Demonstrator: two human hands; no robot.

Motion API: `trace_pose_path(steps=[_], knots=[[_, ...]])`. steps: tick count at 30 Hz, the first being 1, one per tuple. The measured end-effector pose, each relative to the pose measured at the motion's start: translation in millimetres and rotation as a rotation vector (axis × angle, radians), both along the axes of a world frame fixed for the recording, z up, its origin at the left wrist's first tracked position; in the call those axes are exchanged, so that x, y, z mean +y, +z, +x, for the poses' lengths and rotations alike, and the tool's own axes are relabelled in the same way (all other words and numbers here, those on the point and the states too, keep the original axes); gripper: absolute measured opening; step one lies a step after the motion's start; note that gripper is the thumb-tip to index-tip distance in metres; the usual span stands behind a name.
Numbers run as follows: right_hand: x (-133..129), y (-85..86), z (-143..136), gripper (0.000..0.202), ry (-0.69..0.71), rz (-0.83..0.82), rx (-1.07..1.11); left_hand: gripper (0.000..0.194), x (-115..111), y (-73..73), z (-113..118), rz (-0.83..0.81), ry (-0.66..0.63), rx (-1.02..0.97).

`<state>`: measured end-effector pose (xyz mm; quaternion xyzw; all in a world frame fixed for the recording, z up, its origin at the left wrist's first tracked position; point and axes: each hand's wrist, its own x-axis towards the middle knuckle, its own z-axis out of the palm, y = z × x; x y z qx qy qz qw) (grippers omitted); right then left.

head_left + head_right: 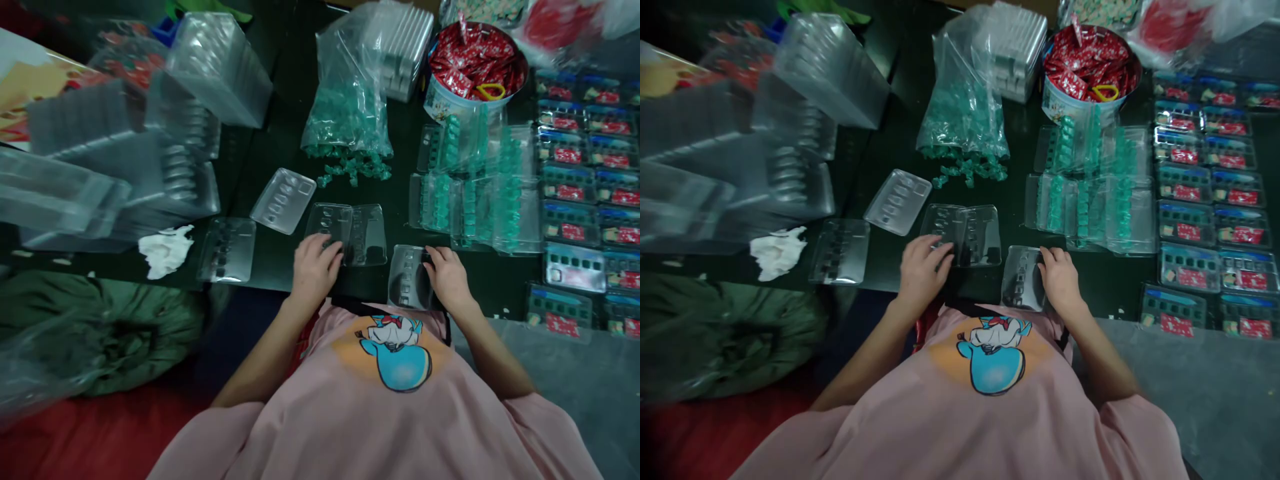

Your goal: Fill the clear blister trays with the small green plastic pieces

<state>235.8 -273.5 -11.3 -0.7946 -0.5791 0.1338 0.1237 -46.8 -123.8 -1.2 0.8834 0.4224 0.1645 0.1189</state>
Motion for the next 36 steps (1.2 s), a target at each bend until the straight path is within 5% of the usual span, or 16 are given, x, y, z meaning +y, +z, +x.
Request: trace_pose_path(steps=[3, 11, 16, 24, 28, 33, 36], knots=[[0.2, -8.8, -5.5, 0.038, -0.061, 0.025, 0.030, 0.035, -7.9, -5.6, 18.7, -0.073, -0.099, 0.058], [-2.0, -9.0, 1.2, 0.025, -0.159, 0.046, 0.106, 0.048, -18.0, -12.6, 4.1, -0.077, 0.143, 0.177], [-0.1, -5.4, 0.5, 0.020, -0.152, 0.143, 0.228, 0.037, -24.9, 1.7, 24.2, -0.145, -0.064, -0.157], [8.7, 6.8, -14.4, 0.017, -0.314, 0.480, 0.506, 0.046, -27.2, 6.5, 87.5, -0.857, -0.368, -0.634], [25.9, -1.6, -26.9, 0.017, -0.368, 0.515, 0.702, 0.053, -19.2, 2.8, 99.3, -0.998, -0.535, -0.757], [35.6, 4.7, -33.3, 0.017, -0.216, 0.438, 0.742, 0.053, -20.3, -0.4, 104.8, -0.991, -0.451, -0.791], [27.4, 18.7, -31.4, 0.014, -0.253, 0.404, 0.751, 0.051, -25.3, -5.3, 106.4, -0.973, -0.372, -0.782]])
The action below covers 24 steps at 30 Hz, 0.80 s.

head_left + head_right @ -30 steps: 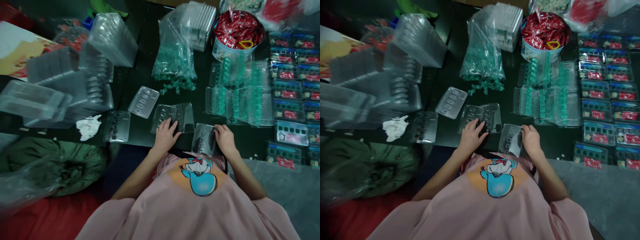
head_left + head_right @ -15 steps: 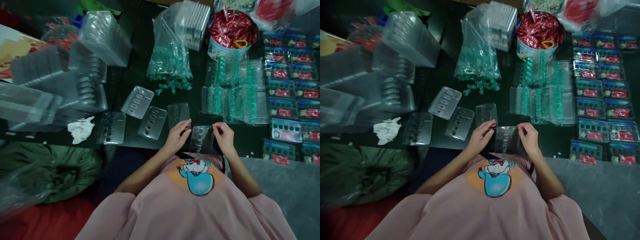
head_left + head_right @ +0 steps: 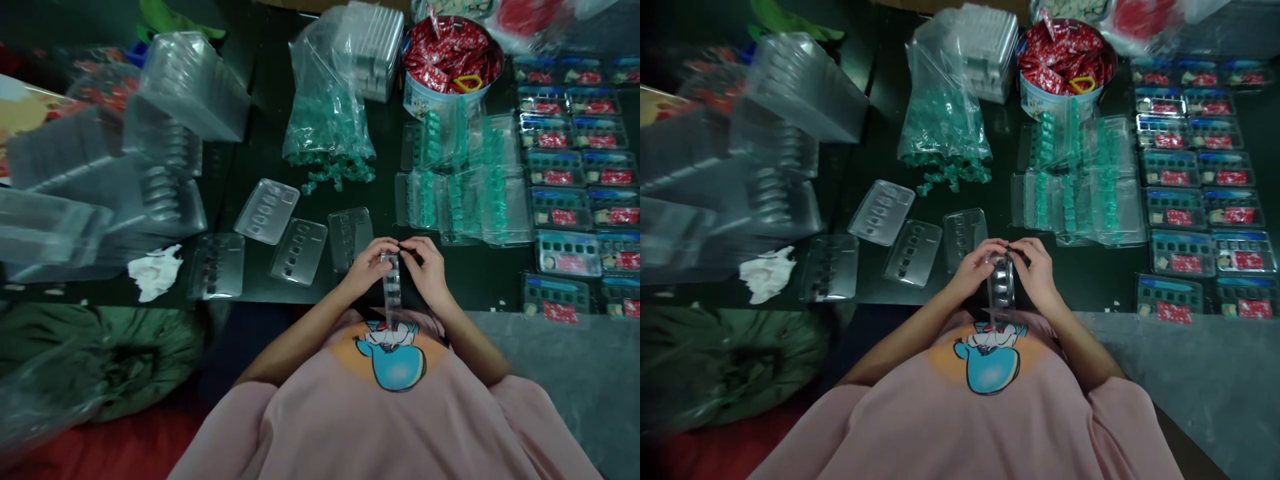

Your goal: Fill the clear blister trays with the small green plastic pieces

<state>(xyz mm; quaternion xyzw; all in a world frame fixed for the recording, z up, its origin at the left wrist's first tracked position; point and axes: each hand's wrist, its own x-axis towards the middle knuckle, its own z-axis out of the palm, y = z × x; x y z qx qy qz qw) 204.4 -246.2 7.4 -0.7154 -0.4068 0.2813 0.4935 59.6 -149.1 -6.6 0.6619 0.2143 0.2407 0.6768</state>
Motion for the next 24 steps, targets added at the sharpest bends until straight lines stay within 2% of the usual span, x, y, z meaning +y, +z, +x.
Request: trace_pose_path(steps=[2, 5, 8, 13, 18, 24], knots=[[-7.0, 9.5, 1.8, 0.013, 0.005, -0.010, 0.160, 0.058, -4.1, -2.9, 1.5, -0.011, -0.009, 0.026], [-12.6, 20.2, 4.3, 0.016, 0.144, -0.031, 0.454, 0.070, -10.5, -3.2, 5.1, -0.024, -0.067, 0.051], [-11.5, 24.8, 7.0, 0.018, 0.207, -0.059, 0.625, 0.066, -15.2, 2.1, 9.7, 0.089, -0.083, 0.104], [-8.0, 24.2, 10.7, 0.023, 0.132, -0.095, 0.767, 0.057, -19.2, 12.9, 15.8, 0.298, -0.074, 0.203], [-9.1, 23.3, 13.1, 0.026, 0.126, -0.126, 0.834, 0.055, -20.9, 17.6, 17.8, 0.330, -0.088, 0.236], [-8.4, 23.6, 15.0, 0.028, 0.135, -0.150, 0.891, 0.055, -20.3, 16.2, 18.6, 0.335, -0.090, 0.225]])
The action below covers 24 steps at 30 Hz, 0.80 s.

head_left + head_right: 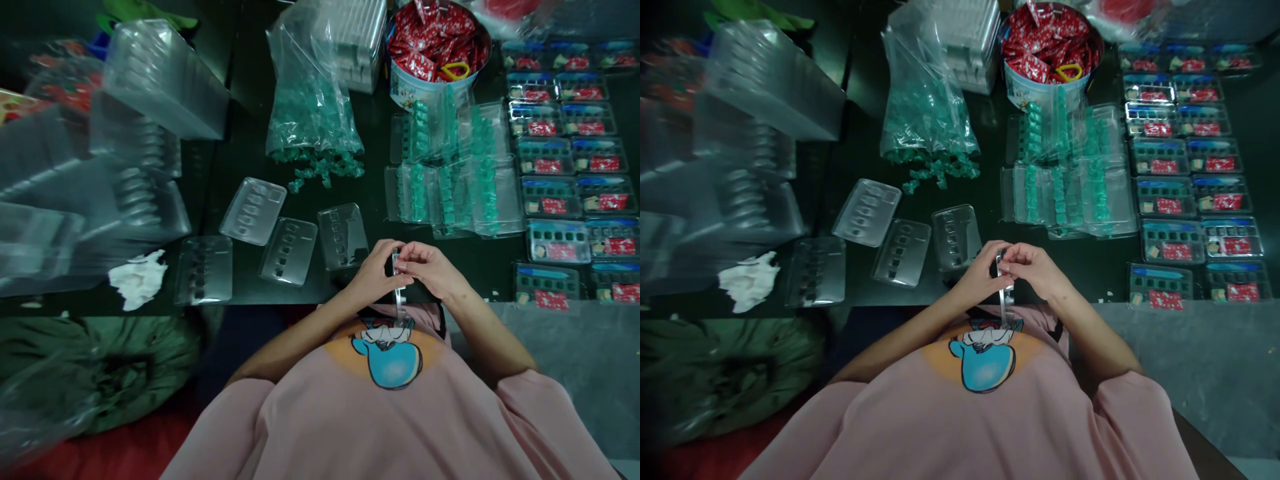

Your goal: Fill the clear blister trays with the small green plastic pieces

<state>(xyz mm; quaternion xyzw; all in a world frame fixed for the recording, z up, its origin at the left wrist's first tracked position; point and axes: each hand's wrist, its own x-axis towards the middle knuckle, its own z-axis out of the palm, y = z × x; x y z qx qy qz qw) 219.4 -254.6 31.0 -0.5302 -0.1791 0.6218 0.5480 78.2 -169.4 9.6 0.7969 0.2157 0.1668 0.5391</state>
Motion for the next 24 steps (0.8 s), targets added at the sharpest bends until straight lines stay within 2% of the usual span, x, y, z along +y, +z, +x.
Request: trace_pose_path(steps=[15, 24], knots=[[2.5, -0.4, 0.1, 0.024, 0.009, -0.001, 0.008, 0.058, 0.0, 3.6, -0.2, -0.039, 0.019, 0.011], [1.7, -1.3, 0.0, 0.024, 0.005, -0.011, 0.006, 0.061, 0.5, 0.7, -0.6, -0.046, 0.013, 0.029]])
